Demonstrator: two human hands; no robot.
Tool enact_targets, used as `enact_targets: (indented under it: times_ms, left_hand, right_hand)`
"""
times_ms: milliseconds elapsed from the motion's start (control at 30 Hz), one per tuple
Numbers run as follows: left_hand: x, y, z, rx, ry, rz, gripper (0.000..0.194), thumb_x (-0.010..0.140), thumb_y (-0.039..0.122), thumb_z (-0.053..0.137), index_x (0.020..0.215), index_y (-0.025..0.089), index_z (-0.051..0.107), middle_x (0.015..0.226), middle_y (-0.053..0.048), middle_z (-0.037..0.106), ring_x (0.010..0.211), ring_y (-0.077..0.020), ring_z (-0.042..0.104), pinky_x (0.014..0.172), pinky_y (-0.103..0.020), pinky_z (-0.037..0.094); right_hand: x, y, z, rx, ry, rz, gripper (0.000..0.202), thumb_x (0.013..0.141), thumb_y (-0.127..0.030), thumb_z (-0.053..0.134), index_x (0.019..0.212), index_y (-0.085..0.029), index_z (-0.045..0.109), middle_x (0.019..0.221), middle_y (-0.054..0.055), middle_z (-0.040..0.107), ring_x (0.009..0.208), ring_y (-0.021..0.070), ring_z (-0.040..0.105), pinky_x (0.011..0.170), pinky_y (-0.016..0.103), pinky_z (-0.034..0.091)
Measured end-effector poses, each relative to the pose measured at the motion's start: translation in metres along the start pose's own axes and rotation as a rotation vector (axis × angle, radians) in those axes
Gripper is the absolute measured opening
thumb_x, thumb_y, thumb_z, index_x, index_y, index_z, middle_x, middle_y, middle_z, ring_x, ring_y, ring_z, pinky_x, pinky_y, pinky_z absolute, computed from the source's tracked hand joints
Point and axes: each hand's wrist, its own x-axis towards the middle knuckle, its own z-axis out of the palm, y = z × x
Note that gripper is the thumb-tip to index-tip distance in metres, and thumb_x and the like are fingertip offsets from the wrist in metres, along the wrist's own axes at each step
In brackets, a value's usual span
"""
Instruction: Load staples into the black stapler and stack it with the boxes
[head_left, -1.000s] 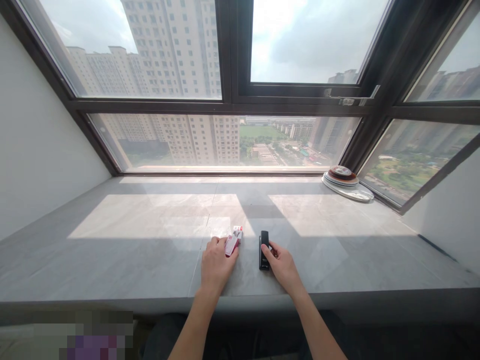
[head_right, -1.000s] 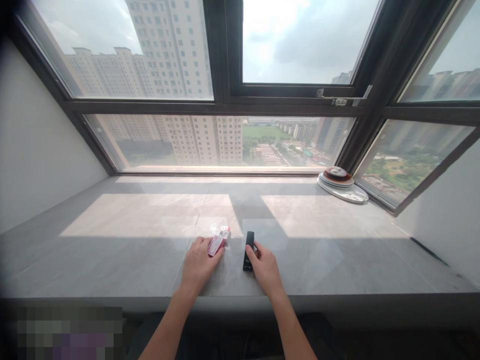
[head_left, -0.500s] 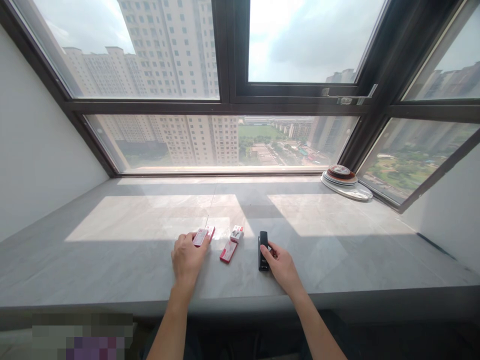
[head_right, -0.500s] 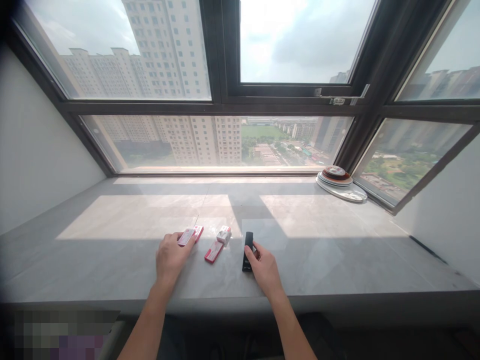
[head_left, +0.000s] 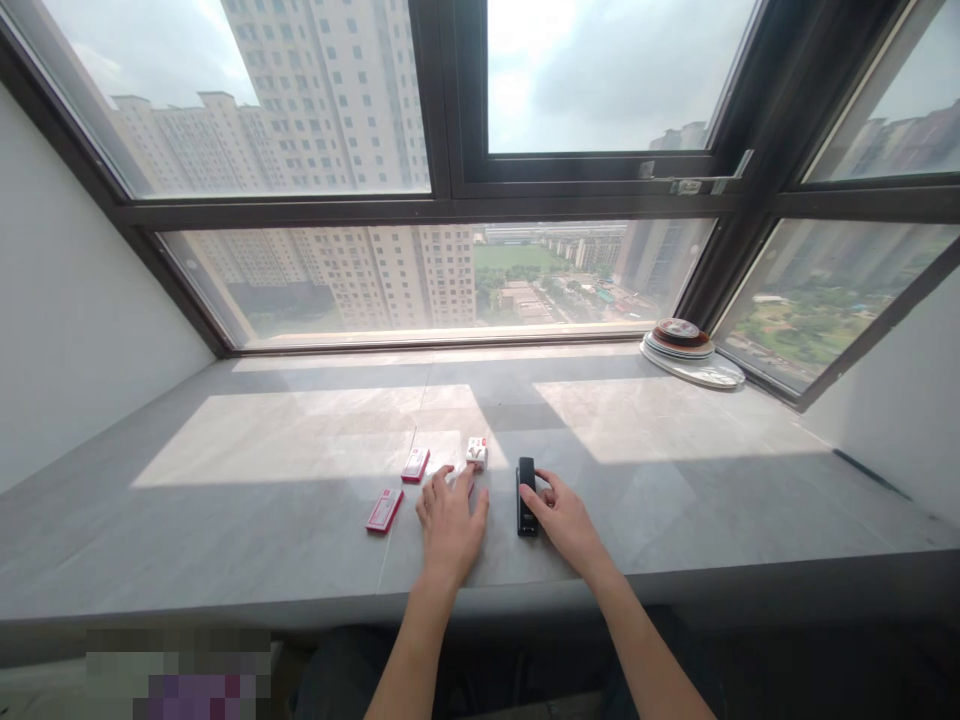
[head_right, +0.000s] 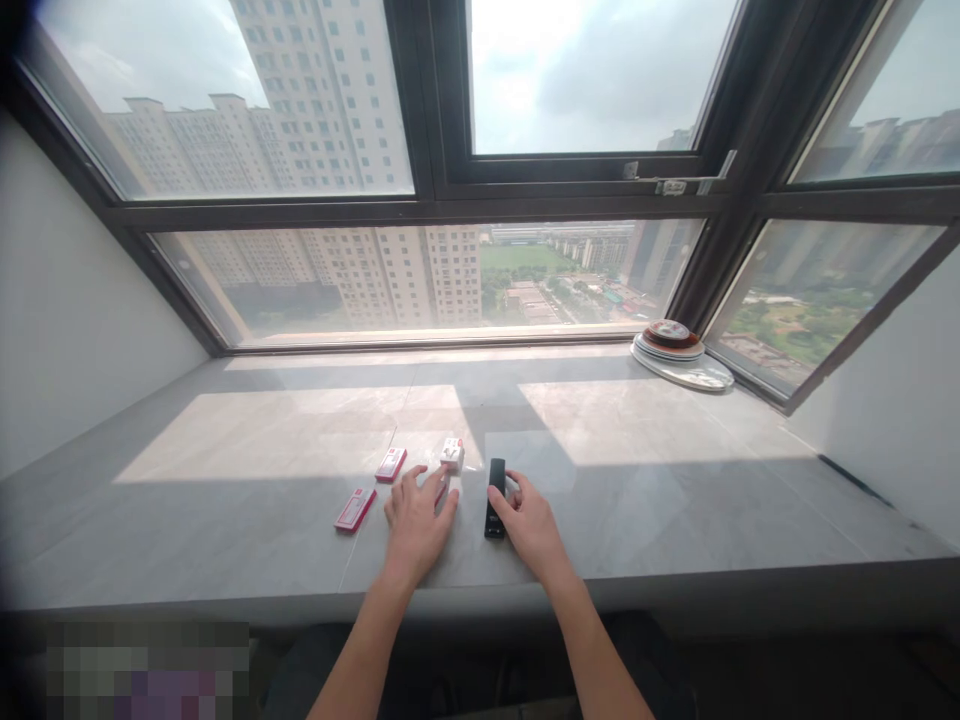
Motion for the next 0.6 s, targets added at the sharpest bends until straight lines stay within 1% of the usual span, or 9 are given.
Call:
enact_targets:
  times_ms: [67,100,167,233,300,367,433,500,600]
  left_hand:
    - [0.002,-0.005,0.001,0.006,0.010,-0.026,0.047,0.096,0.044,0.052,0.141,0.029,0.050,0.139,-0.012,0.048,0.130,-0.0340,0.042,0.106,-0.051,0.036]
    - [0.002,-0.009,0.000,0.010,0.012,-0.047,0.047,0.095,0.044,0.053,0.139,0.027,0.051,0.136,-0.013,0.050,0.127,-0.0341,0.044,0.104,-0.050,0.038]
    - [-0.003,-0.017,-0.003,0.002,-0.013,-0.065,0.040,0.094,0.045,0.055,0.128,0.024,0.058,0.129,-0.013,0.054,0.120,-0.0336,0.049,0.100,-0.049,0.041]
    - [-0.011,-0.018,-0.006,-0.044,-0.075,0.008,0.033,0.092,0.046,0.059,0.118,0.027,0.063,0.129,-0.010,0.056,0.120,-0.0325,0.050,0.100,-0.048,0.042]
    - [-0.019,-0.012,-0.008,-0.115,-0.142,0.148,0.033,0.090,0.046,0.063,0.120,0.032,0.063,0.138,-0.006,0.053,0.127,-0.0314,0.048,0.105,-0.048,0.041]
    - [-0.025,-0.005,-0.009,-0.170,-0.193,0.265,0.043,0.090,0.045,0.065,0.131,0.036,0.059,0.151,-0.003,0.045,0.136,-0.0307,0.042,0.111,-0.049,0.037]
    - [-0.027,-0.001,-0.010,-0.200,-0.237,0.331,0.053,0.091,0.044,0.064,0.142,0.038,0.051,0.157,-0.002,0.039,0.141,-0.0305,0.039,0.116,-0.050,0.034]
    - [-0.026,-0.002,-0.013,-0.221,-0.280,0.369,0.058,0.092,0.043,0.063,0.147,0.036,0.046,0.157,-0.003,0.041,0.142,-0.0298,0.039,0.118,-0.050,0.033]
    - [-0.024,-0.010,-0.019,-0.247,-0.307,0.403,0.056,0.094,0.042,0.061,0.147,0.033,0.047,0.152,-0.005,0.049,0.141,-0.0279,0.041,0.119,-0.046,0.035]
  right_hand:
    - [0.003,0.000,-0.009,-0.019,-0.012,-0.012,0.060,0.086,-0.060,0.062,0.130,-0.019,0.063,0.067,-0.003,0.058,0.064,0.0179,0.058,0.064,0.029,0.046]
    - [0.005,0.000,-0.015,-0.038,-0.019,-0.023,0.058,0.084,-0.057,0.064,0.128,-0.020,0.063,0.072,-0.002,0.061,0.066,0.0176,0.058,0.065,0.029,0.047]
    - [0.011,-0.004,-0.027,-0.084,-0.037,-0.064,0.051,0.083,-0.051,0.066,0.124,-0.021,0.066,0.086,0.002,0.067,0.072,0.0181,0.060,0.068,0.029,0.048]
    - [0.016,-0.012,-0.036,-0.136,-0.060,-0.131,0.043,0.083,-0.042,0.065,0.121,-0.022,0.069,0.102,0.006,0.069,0.083,0.0201,0.063,0.074,0.031,0.050]
    - [0.020,-0.023,-0.038,-0.196,-0.084,-0.211,0.039,0.084,-0.034,0.062,0.120,-0.023,0.072,0.110,0.008,0.069,0.095,0.0225,0.063,0.085,0.033,0.050]
    - [0.020,-0.033,-0.030,-0.250,-0.118,-0.272,0.039,0.085,-0.030,0.061,0.122,-0.023,0.072,0.112,0.008,0.069,0.102,0.0239,0.063,0.092,0.035,0.048]
    - [0.017,-0.042,-0.015,-0.274,-0.145,-0.312,0.038,0.087,-0.029,0.061,0.124,-0.024,0.071,0.112,0.008,0.069,0.105,0.0242,0.062,0.095,0.035,0.046]
    - [0.012,-0.049,0.004,-0.279,-0.145,-0.342,0.035,0.088,-0.028,0.061,0.121,-0.024,0.072,0.111,0.007,0.069,0.106,0.0240,0.063,0.095,0.034,0.046]
    - [0.008,-0.056,0.029,-0.270,-0.094,-0.361,0.027,0.087,-0.027,0.065,0.111,-0.024,0.074,0.108,0.007,0.071,0.105,0.0247,0.064,0.097,0.036,0.045]
